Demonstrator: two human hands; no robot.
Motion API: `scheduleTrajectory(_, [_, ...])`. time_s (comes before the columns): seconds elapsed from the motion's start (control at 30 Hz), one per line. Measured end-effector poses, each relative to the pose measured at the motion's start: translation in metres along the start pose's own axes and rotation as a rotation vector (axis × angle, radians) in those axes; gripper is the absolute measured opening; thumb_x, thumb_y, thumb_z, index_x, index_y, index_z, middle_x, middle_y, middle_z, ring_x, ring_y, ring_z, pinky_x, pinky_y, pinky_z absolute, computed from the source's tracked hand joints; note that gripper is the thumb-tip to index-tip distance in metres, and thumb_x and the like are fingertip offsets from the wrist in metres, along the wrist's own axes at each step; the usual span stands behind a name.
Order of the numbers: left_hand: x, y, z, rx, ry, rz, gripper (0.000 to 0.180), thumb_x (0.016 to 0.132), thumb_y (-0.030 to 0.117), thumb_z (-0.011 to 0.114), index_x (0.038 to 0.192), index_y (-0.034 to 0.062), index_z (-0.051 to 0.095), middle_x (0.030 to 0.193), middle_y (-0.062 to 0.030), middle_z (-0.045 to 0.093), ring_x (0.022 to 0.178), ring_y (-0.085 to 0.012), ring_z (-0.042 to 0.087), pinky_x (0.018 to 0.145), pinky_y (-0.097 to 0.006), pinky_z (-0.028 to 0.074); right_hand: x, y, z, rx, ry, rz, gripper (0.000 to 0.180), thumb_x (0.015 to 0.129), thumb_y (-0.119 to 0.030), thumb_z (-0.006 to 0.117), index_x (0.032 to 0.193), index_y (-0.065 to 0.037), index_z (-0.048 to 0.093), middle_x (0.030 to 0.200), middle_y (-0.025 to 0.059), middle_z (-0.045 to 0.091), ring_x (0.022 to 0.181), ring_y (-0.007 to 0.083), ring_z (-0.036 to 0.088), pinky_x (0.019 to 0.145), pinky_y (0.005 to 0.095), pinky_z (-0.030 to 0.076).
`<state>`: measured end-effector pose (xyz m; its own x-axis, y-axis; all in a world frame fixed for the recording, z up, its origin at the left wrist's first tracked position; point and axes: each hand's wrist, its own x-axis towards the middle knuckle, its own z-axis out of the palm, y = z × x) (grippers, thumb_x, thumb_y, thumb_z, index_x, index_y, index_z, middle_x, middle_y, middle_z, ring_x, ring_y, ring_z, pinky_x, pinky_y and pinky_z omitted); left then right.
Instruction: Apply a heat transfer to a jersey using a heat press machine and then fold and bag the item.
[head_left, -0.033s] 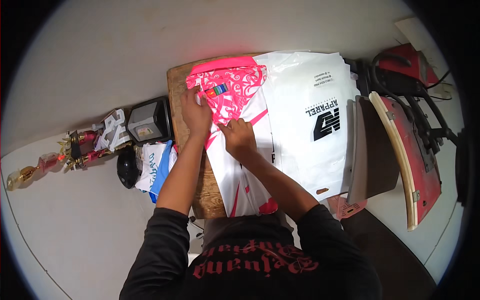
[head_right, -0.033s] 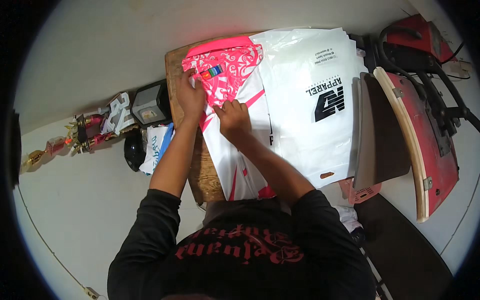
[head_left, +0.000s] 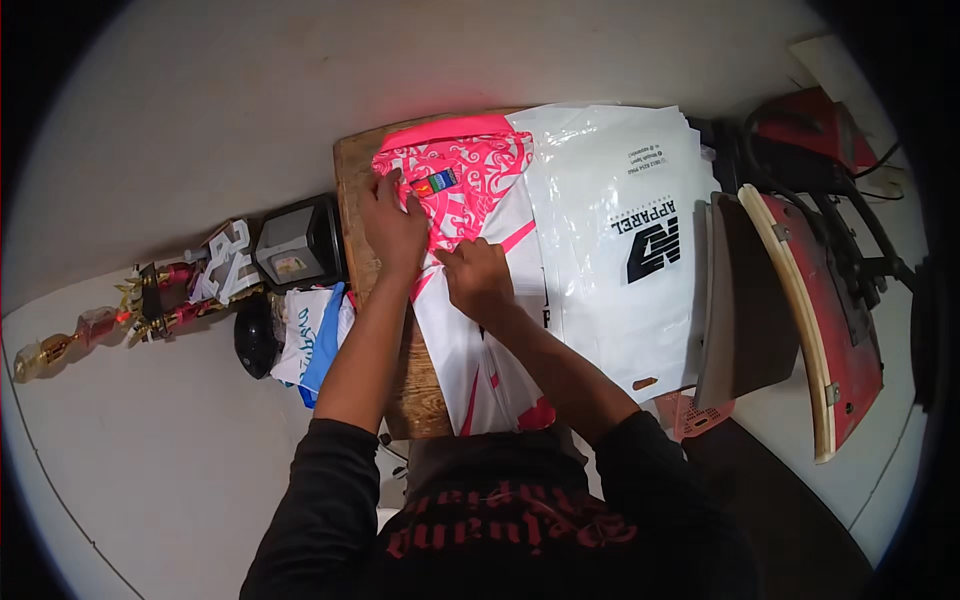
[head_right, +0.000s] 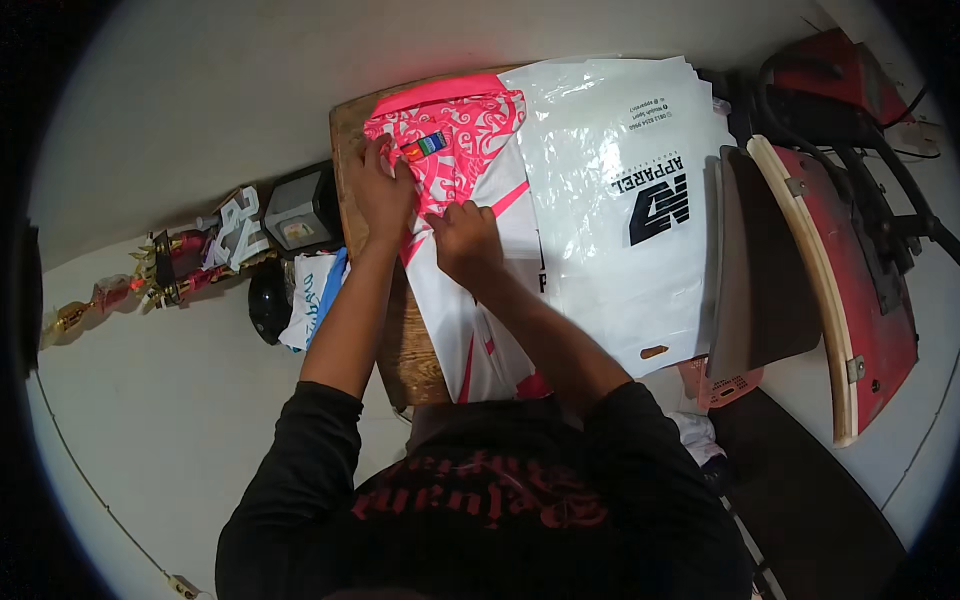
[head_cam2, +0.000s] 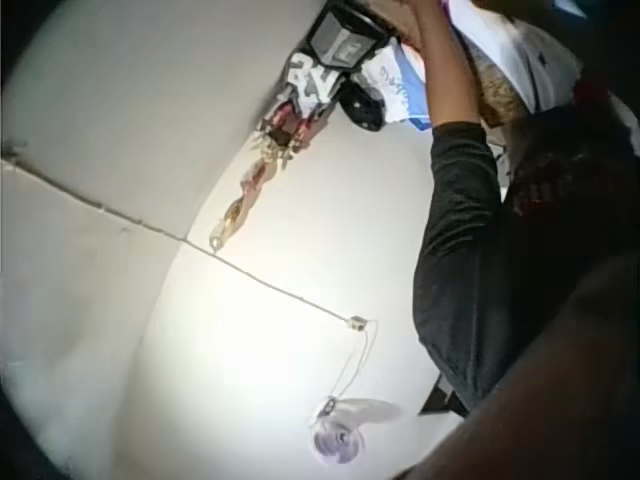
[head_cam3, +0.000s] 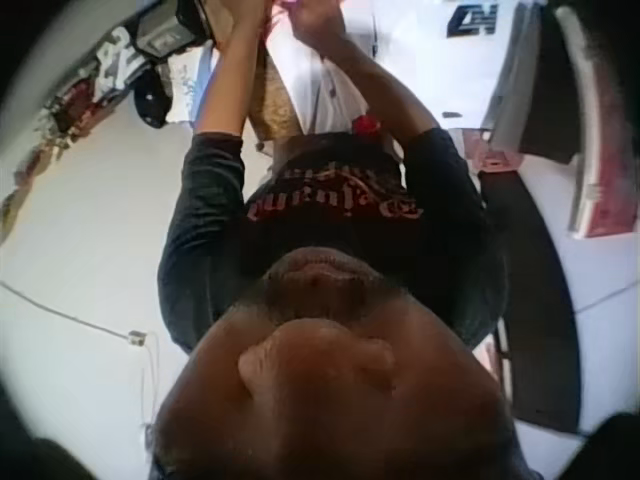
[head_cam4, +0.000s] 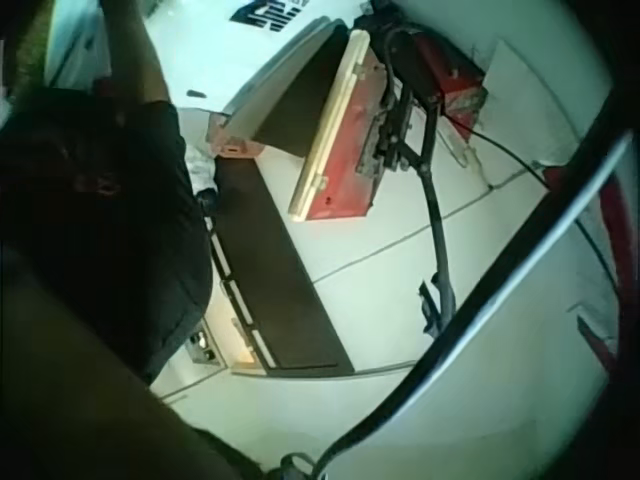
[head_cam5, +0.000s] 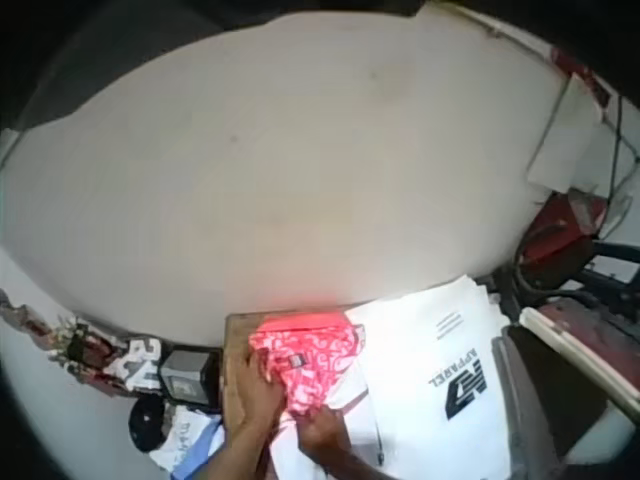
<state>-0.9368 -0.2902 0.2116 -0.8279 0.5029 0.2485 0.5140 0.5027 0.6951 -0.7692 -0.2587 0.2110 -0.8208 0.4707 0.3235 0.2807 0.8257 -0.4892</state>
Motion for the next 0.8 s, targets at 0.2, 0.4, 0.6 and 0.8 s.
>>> scheduleTrajectory(0.2, [0.022,0.008,0.014,0.205,-0.169,0.424,0.058,0.086,0.024,0.071,0.141,0.0142,0.060,0.150,-0.0227,0.049,0.141,-0.0417,0.042,0.113,-0.057,0.033,0.045,0.027,-0.017,0.055,-0.013,0.267,0.021,0.090,-0.007,0.062,0.107,-0.007,0.074,0.097,0.0125,0.069,0.093,0.0339,0.065,0.082,0.0485,0.051])
scheduleTrajectory(0.4, [0.036,-0.008,0.023,-0.037,-0.156,0.379,0.022,0.085,0.016,0.074,0.106,0.0107,0.074,0.136,-0.0166,0.059,0.137,-0.0390,0.047,0.114,-0.054,0.033,0.086,0.053,-0.027,0.166,-0.035,0.466,0.026,0.095,-0.011,0.059,0.118,-0.007,0.072,0.113,0.0175,0.072,0.104,0.0370,0.070,0.091,0.0471,0.055])
scheduleTrajectory(0.6, [0.013,-0.019,0.002,-0.452,0.083,0.264,0.013,0.100,0.015,0.061,0.104,0.0018,0.063,0.145,-0.0215,0.050,0.140,-0.0410,0.044,0.117,-0.050,0.033,0.116,0.059,-0.015,0.158,-0.059,0.363,0.025,0.097,-0.016,0.060,0.116,-0.009,0.074,0.109,0.0160,0.073,0.099,0.0360,0.070,0.086,0.0462,0.056])
scheduleTrajectory(0.8, [-0.002,-0.019,-0.013,-0.695,0.228,0.076,0.018,0.100,0.005,0.053,0.118,0.0014,0.054,0.154,-0.0194,0.045,0.134,-0.0266,0.050,0.110,-0.037,0.041,0.140,0.034,0.014,0.054,-0.284,0.181,0.042,0.090,-0.032,0.073,0.128,-0.013,0.067,0.111,0.0120,0.069,0.107,0.0325,0.068,0.086,0.0474,0.057])
